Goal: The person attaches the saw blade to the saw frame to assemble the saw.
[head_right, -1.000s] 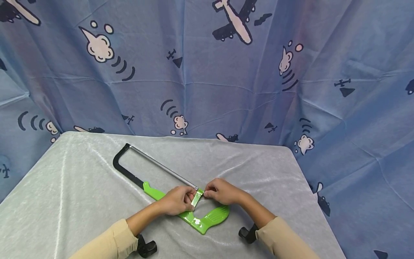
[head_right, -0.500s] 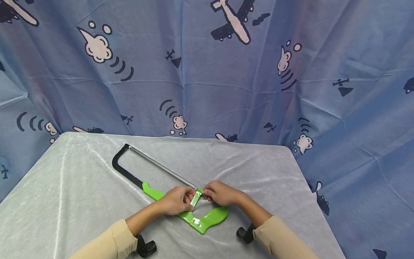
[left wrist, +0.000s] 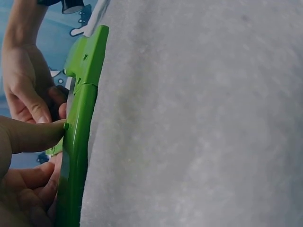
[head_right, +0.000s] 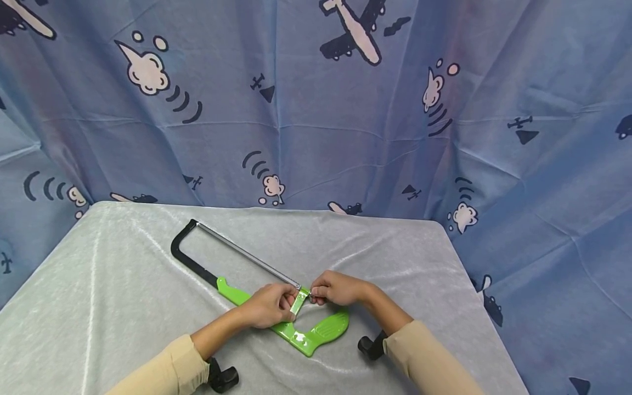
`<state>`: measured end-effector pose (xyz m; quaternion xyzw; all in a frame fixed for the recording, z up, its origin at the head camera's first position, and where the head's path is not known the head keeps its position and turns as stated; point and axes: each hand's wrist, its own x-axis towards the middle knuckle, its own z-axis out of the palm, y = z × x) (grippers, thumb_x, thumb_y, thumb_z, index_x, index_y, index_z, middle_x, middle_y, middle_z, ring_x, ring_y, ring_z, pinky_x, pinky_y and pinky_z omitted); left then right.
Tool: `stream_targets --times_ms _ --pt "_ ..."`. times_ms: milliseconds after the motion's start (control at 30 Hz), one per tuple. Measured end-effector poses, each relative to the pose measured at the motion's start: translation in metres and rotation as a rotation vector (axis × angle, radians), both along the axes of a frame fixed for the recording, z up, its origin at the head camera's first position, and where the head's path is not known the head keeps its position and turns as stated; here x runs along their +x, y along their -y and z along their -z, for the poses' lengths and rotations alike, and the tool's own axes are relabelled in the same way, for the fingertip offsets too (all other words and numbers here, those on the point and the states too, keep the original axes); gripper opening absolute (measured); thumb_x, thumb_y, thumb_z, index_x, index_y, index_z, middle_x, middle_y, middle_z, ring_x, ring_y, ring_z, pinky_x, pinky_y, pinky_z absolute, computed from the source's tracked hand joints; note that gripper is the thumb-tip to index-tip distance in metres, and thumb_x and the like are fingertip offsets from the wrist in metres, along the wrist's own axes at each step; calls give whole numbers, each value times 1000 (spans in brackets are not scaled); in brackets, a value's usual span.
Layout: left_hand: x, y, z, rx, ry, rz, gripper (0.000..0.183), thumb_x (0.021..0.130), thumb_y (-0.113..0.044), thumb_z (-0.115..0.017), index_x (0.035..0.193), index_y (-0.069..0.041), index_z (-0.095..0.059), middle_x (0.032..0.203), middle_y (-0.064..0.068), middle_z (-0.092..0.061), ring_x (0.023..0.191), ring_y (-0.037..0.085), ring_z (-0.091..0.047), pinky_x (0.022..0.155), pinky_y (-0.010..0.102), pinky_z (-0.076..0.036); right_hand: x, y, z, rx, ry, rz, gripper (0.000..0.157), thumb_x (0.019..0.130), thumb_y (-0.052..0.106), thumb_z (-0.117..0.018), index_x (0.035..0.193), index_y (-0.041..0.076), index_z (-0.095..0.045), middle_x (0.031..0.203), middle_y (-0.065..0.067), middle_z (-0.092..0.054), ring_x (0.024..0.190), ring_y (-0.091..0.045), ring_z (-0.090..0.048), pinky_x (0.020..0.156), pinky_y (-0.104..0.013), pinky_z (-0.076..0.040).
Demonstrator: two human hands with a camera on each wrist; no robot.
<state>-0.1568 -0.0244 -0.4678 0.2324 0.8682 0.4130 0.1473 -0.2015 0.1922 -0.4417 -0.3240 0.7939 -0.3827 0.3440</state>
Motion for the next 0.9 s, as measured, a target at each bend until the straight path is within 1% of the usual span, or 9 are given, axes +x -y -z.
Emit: stream_targets --times_ms 167,267,467,567,633,700,767,833,900 --pt "0 1 -1 -4 4 2 28 67 -10 -76 89 -10 -59 73 -4 -57 64 0 -50 64 19 -41 -2 0 -1 7 32 -8 27 97 5 -41 84 -8 -62 67 -20 -53 52 -4 -38 49 -17 -31" --pt "0 1 -2 -7 7 -7 27 68 -10 -76 89 -9 -59 74 -4 -57 64 1 -50 64 20 -41 0 3 -2 25 0 -6 28 97 5 -40 81 -7 -61 65 -18 -52 51 -5 -38 49 -17 -32" --pt "2 -1 -6 15 29 -54 26 66 -5 -75 89 -4 -64 69 -4 -56 61 3 -49 59 20 -41 9 10 -4 70 -75 66 31 98 7 -40 77 -5 -59 59 -5 -47 48 -6 -37 49 -20 -34" --pt "1 0 -13 22 66 -57 21 70 -7 -73 89 -1 -68 65 -4 -57 55 5 -48 52 21 -41 11 9 -9 115 -123 83 35 98 15 -41 76 -3 -61 57 2 -44 48 -6 -37 48 -21 -34" --pt "0 2 -21 14 112 -48 23 75 -11 -70 95 2 -69 68 -2 -60 54 7 -51 51 23 -42 13 7 -16 155 -161 84 37 98 22 -42 77 0 -62 58 4 -46 50 -7 -40 49 -22 -36" --pt "0 5 -30 -14 146 -27 27 80 -17 -67 100 1 -68 70 -1 -64 56 10 -54 53 25 -43 14 3 -25 189 -182 85 36 98 28 -43 82 2 -63 65 2 -52 55 -10 -47 53 -24 -39" --pt "0 11 -39 -46 144 14 31 84 -22 -65 105 0 -67 79 0 -67 64 10 -58 59 27 -45 15 -2 -34 213 -178 86 35 97 32 -44 91 4 -64 75 -4 -58 65 -16 -54 59 -28 -43" --pt "-1 20 -48 -56 112 93 35 86 -26 -62 111 -1 -65 88 2 -68 74 11 -61 66 27 -47 16 -8 -43 216 -161 90 35 97 34 -45 101 4 -63 88 -9 -61 75 -22 -58 65 -32 -46" --pt "-4 31 -58 -36 77 201 39 88 -27 -60 117 -1 -62 98 4 -68 86 11 -62 74 26 -47 16 -15 -51 212 -138 97 37 96 34 -45 108 3 -61 96 -11 -61 83 -26 -60 69 -34 -46"
